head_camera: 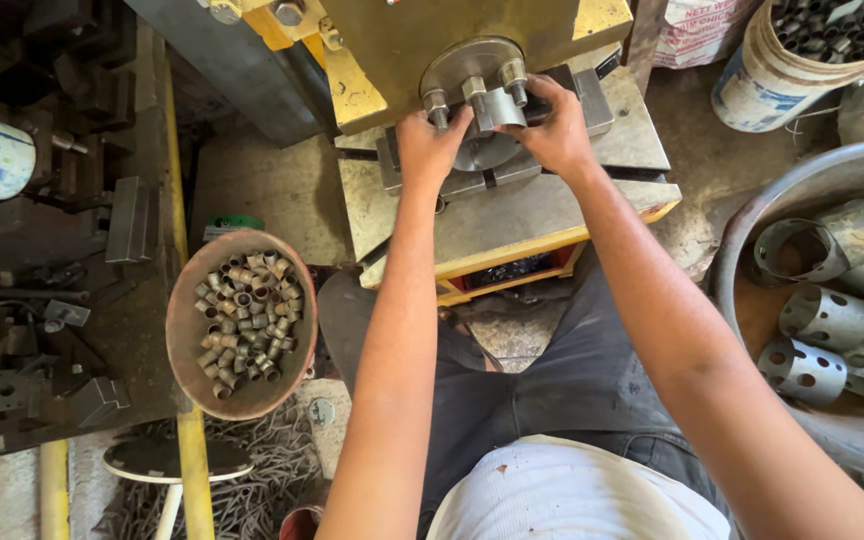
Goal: The person picks up metal bushings from a bowl and places them into a machine fixture. They then place a perforated metal cylinder over the bushings and operate the press before removing the part and placing it into a large bucket.
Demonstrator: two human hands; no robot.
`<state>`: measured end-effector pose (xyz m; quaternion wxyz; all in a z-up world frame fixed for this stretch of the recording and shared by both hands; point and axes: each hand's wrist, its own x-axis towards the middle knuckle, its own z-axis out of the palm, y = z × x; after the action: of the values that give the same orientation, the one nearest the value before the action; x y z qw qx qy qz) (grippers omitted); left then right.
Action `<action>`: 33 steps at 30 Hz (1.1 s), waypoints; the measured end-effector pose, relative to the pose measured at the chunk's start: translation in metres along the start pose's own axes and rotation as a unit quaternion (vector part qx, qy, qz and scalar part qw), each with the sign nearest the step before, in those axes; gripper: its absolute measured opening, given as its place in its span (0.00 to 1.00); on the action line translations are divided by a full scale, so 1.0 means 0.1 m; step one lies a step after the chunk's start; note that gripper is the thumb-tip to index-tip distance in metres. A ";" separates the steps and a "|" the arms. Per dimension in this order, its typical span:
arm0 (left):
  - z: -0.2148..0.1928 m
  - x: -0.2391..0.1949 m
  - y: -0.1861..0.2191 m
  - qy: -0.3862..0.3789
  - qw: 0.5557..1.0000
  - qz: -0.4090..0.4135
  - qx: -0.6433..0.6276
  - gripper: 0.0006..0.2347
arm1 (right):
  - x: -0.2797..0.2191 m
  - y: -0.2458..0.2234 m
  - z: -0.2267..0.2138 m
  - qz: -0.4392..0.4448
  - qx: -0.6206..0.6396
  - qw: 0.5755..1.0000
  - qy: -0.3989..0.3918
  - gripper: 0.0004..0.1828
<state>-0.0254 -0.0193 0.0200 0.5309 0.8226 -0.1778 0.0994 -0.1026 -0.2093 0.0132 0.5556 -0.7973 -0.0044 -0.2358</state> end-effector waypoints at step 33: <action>-0.38 -0.15 0.00 -0.090 0.995 -0.029 0.001 0.33 | -0.02 0.05 0.05 0.010 0.020 1.000 0.001 0.27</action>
<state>-0.0378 0.0176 0.0308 0.5142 0.8337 -0.2010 0.0093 -0.1013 -0.2065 0.0070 0.5738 -0.7858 -0.0003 -0.2310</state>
